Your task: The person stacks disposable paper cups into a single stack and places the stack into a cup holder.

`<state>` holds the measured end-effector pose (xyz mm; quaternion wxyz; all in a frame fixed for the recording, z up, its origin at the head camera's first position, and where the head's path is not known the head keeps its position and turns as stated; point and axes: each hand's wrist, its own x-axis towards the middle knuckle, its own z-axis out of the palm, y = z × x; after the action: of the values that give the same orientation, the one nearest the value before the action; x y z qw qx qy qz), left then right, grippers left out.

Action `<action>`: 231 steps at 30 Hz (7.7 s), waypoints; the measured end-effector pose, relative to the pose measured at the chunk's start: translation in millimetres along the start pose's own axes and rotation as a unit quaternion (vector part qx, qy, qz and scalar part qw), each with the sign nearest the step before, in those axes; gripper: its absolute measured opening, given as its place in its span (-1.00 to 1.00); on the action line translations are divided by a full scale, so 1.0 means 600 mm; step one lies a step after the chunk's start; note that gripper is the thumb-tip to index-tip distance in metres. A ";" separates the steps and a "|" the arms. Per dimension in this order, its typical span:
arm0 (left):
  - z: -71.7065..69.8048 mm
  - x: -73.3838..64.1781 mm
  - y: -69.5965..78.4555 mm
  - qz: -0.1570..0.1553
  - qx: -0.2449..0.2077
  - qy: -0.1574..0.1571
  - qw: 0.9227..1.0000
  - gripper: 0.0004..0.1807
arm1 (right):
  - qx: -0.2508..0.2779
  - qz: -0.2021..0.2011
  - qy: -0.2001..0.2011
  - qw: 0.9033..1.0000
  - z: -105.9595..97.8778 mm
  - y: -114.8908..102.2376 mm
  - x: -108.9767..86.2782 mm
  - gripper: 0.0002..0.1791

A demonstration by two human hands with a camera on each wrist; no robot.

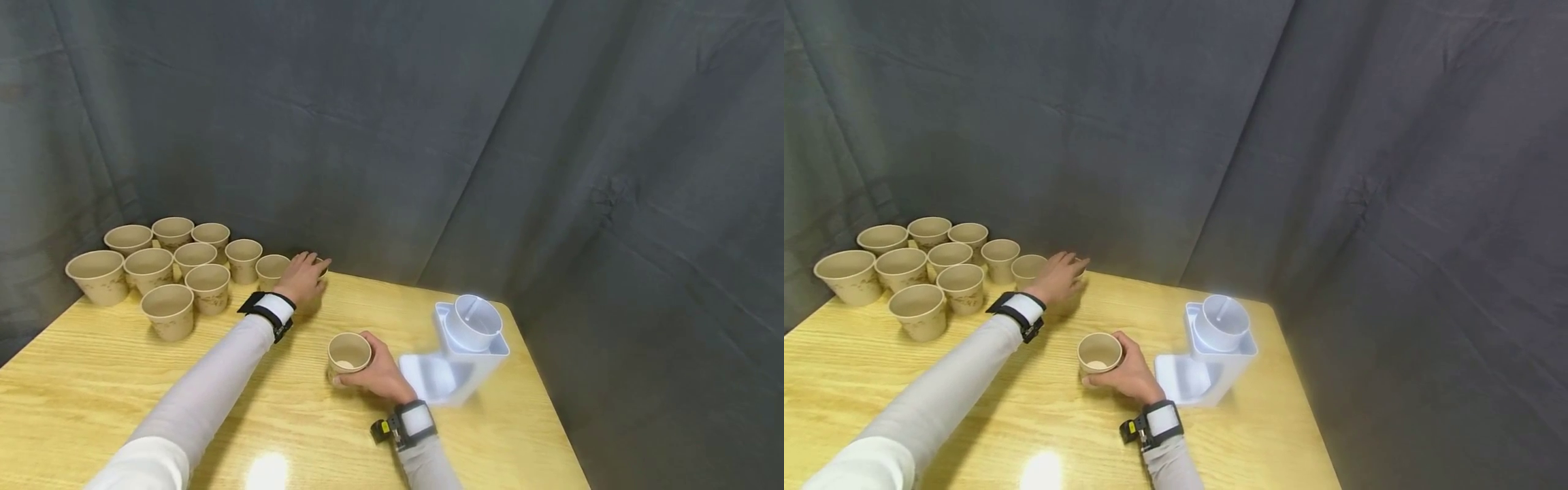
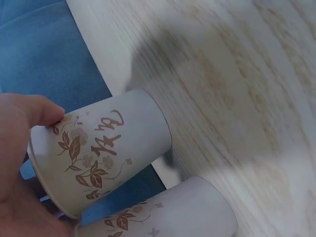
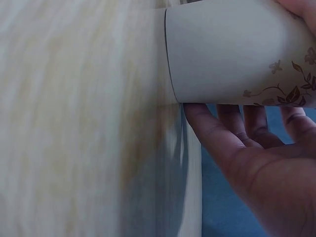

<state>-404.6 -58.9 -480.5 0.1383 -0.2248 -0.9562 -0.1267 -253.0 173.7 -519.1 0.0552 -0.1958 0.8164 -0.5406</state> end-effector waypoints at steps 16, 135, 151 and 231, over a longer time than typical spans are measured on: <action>-0.025 -0.044 0.039 0.045 -0.063 -0.022 0.997 -0.48 | 0.014 -0.016 -0.003 1.000 -0.001 -0.053 -0.015 -0.31; -0.089 -0.170 0.206 0.177 -0.201 -0.062 0.961 -0.56 | -0.077 0.004 -0.021 0.997 -0.002 -0.004 -0.003 -0.16; -0.091 -0.176 0.206 0.154 -0.221 -0.125 0.955 -0.43 | -0.040 -0.010 -0.033 0.999 -0.002 -0.007 -0.002 -0.21; -0.024 -0.086 -0.077 -0.016 -0.145 0.043 0.988 -0.45 | 0.004 0.008 -0.008 1.000 0.006 -0.072 -0.021 -0.28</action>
<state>-378.4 -123.8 -492.2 0.1429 -0.2216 -0.9243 -0.2760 -229.0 160.7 -483.4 0.0665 -0.1935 0.8154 -0.5416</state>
